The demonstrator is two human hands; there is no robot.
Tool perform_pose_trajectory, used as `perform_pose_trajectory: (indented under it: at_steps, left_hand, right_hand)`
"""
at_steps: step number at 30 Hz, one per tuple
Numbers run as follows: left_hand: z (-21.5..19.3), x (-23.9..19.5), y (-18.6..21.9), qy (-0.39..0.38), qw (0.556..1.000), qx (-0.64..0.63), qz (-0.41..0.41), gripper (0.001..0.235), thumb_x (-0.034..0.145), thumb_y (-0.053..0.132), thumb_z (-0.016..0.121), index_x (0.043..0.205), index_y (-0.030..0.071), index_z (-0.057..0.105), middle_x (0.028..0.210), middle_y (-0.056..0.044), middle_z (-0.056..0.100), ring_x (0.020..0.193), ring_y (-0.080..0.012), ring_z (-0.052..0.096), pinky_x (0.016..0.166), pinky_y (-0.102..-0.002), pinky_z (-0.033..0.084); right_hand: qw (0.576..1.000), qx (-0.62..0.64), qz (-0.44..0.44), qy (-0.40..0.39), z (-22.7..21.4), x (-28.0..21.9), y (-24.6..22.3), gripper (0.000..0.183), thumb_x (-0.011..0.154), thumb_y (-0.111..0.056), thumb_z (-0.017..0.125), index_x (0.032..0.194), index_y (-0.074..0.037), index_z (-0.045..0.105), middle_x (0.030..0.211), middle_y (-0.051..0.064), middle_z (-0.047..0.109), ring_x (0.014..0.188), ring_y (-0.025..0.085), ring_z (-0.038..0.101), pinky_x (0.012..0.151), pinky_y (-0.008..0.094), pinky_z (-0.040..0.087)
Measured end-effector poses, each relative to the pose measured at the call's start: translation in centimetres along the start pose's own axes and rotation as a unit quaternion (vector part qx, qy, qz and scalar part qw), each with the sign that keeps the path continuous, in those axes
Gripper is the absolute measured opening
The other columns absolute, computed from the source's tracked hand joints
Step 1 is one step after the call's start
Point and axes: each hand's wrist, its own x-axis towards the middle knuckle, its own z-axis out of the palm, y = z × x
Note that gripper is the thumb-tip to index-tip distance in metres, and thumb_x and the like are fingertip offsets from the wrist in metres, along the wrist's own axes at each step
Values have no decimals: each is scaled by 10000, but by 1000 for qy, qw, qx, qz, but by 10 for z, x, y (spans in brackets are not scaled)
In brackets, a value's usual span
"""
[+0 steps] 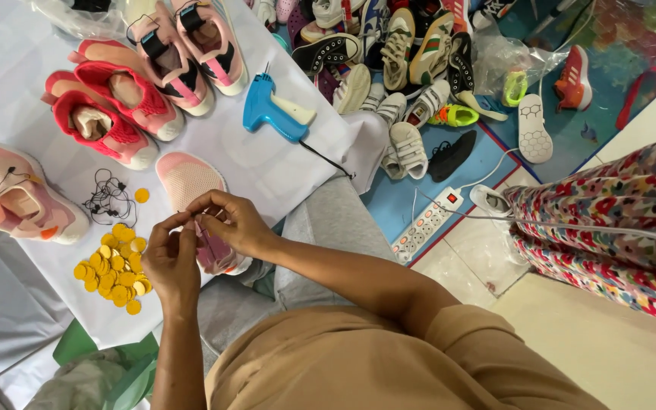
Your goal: The person sits cross-legged and sews a pink shoe using a needle and thread. They repeatedly pull the thread through the shoe's fabric and tie knots to secure the stitching. Several other shoes and yellow circular objects are visible on the table.
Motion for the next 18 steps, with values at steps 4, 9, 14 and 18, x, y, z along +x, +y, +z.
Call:
perform_pose_trajectory:
  at_steps: [4,9,14,18]
  left_hand:
    - [-1,-1,-2,5,1000,5,1,147,997,-96,618,1117,-64,697,992,-200,686,648,-191,597,604,-310,484]
    - [-2,-1,-8,9,1000,18,0,144,993,-98,632,1115,-61,700,992,-202,686,642,-195,595,594,-309,477]
    - [-4,0,-11,2,999,37,8,139,997,-107,639,1114,-71,705,996,-219,690,635,-214,596,588,-321,468]
    - [-4,1,-11,0,999,43,10,128,1010,-100,645,1122,-80,705,1003,-226,691,629,-217,596,582,-320,462]
  right_hand:
    - [1000,3,8,-2,-1,1,-1,226,937,4,640,1135,-82,710,991,97,726,798,107,667,637,219,555]
    - [1000,-4,5,-4,-1,0,-7,219,937,0,645,1133,-78,703,981,100,727,789,108,673,628,227,555]
    - [1000,0,2,-2,-1,-1,-6,211,935,-3,655,1132,-68,699,974,118,723,792,119,673,635,236,562]
    - [1000,-1,0,-6,-1,-1,-8,209,940,-1,645,1131,-68,700,978,122,722,804,116,667,647,244,567]
